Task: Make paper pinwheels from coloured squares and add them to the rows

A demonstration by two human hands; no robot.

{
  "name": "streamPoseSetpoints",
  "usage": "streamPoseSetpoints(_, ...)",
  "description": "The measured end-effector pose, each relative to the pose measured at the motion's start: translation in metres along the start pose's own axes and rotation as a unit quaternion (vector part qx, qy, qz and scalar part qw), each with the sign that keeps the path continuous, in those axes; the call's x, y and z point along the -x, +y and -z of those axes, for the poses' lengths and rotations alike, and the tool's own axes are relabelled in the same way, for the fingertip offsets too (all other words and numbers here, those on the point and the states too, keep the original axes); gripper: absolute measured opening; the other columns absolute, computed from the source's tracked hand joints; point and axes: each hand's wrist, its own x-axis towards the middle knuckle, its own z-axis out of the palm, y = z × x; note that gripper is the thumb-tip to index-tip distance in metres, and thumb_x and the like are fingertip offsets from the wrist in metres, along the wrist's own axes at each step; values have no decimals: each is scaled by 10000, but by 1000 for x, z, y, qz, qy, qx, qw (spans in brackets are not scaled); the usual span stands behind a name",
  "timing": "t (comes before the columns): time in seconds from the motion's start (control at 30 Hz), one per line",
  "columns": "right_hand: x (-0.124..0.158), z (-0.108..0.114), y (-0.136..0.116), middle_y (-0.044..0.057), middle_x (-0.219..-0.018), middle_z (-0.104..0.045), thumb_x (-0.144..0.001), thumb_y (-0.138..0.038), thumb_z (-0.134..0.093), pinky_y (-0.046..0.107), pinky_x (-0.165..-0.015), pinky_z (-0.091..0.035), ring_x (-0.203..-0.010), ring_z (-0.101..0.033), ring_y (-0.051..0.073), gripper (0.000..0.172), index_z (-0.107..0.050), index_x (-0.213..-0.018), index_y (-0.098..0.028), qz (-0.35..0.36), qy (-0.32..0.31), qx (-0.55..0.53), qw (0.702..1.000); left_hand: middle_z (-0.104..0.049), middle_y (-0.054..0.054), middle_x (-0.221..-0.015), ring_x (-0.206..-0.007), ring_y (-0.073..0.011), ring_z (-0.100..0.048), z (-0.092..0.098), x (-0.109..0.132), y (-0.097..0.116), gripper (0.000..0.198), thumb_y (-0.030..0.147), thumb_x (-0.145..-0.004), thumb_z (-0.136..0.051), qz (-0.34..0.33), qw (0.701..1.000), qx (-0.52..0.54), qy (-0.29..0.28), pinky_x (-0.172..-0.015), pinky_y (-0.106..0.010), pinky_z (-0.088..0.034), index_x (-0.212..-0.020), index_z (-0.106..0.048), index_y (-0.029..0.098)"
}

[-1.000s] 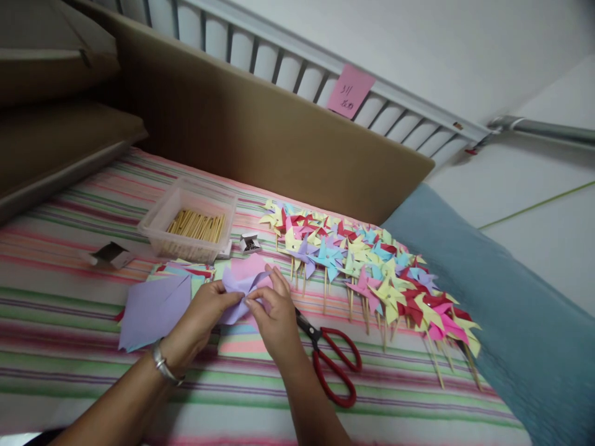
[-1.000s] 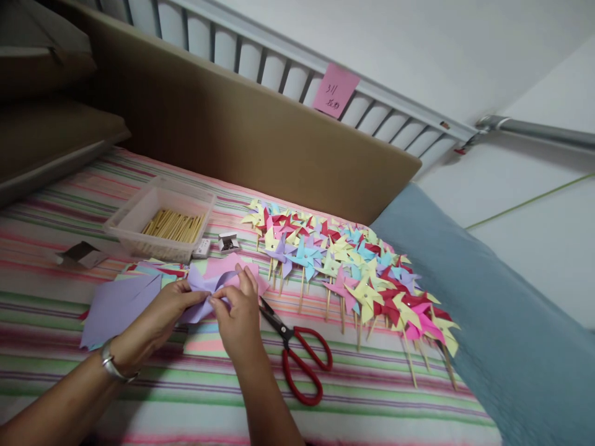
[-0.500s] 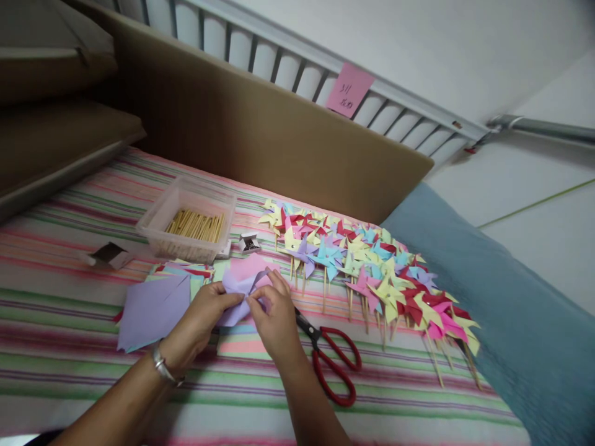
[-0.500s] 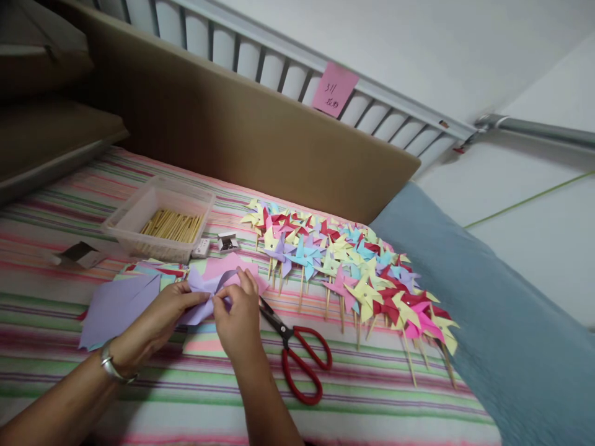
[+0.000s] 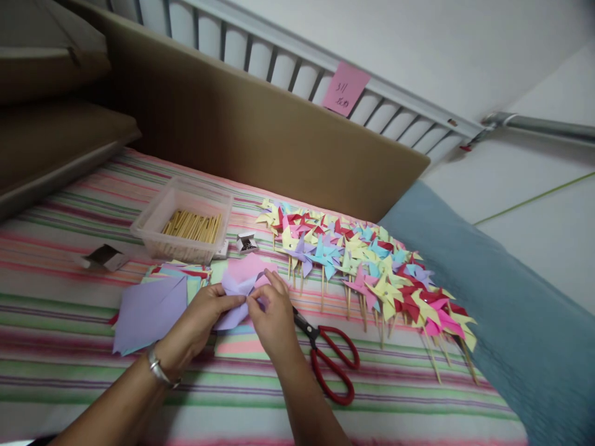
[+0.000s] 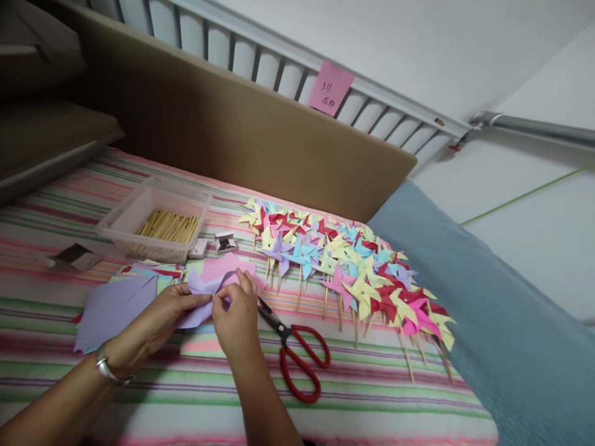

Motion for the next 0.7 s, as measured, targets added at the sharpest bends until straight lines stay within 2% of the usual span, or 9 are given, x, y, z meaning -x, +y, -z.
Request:
streamPoseSetpoints(0.17,2,-3,0,141,-1321,-514,-722,-107,-590,422,-1057,-277,-1302,-369,258,101,-630,-670,-184,7,3,-10,1000,-648,31,-505,-444,-104,-528,-4,1,3,96,165,-533,-740,-18,999,-13,47,-467,-206,-378,-591,-665,153)
streamPoseSetpoints(0.3,-1,-3,6,114,-1216,-587,-718,-184,-622,402,-1026,-323,-1201,-483,246,82,-625,-799,-196,-43,33,-133,990,-653,21,-514,-436,-107,-524,-3,1,4,94,193,-556,-728,-26,997,-24,62,-443,-206,-362,-615,-671,145)
streamPoseSetpoints(0.37,-4,-2,9,91,-1104,-639,-708,-255,-647,387,-956,-395,-1086,-566,235,201,-600,-897,-204,-109,36,-245,963,-642,22,-498,-420,-103,-509,-3,1,5,96,212,-572,-720,-30,997,-23,60,-437,-207,-357,-615,-672,142)
streamPoseSetpoints(0.43,-5,-1,11,70,-992,-668,-669,-285,-681,356,-860,-451,-962,-615,226,290,-592,-931,-198,-176,8,-348,921,-635,26,-494,-422,-101,-504,-4,2,5,97,218,-578,-717,-37,998,-18,48,-449,-208,-364,-622,-677,141)
streamPoseSetpoints(0.53,-5,0,9,41,-840,-681,-644,-256,-693,302,-755,-462,-796,-622,193,227,-637,-844,-165,-200,-83,-436,873,-671,14,-572,-490,-116,-547,-5,3,4,123,217,-584,-714,-50,998,-14,28,-504,-215,-397,-681,-698,143)
streamPoseSetpoints(0.6,-4,-1,6,13,-730,-665,-645,-228,-682,268,-686,-448,-681,-593,159,135,-654,-752,-151,-190,-120,-451,864,-686,8,-608,-527,-124,-563,-6,3,3,140,207,-575,-716,-57,998,-21,21,-535,-220,-410,-699,-706,143)
streamPoseSetpoints(0.7,-3,-2,3,-20,-632,-625,-619,-206,-679,237,-593,-417,-583,-540,131,82,-644,-671,-152,-195,-116,-443,868,-690,9,-614,-537,-127,-565,-8,4,2,153,196,-559,-717,-64,997,-30,17,-553,-223,-415,-704,-713,146)
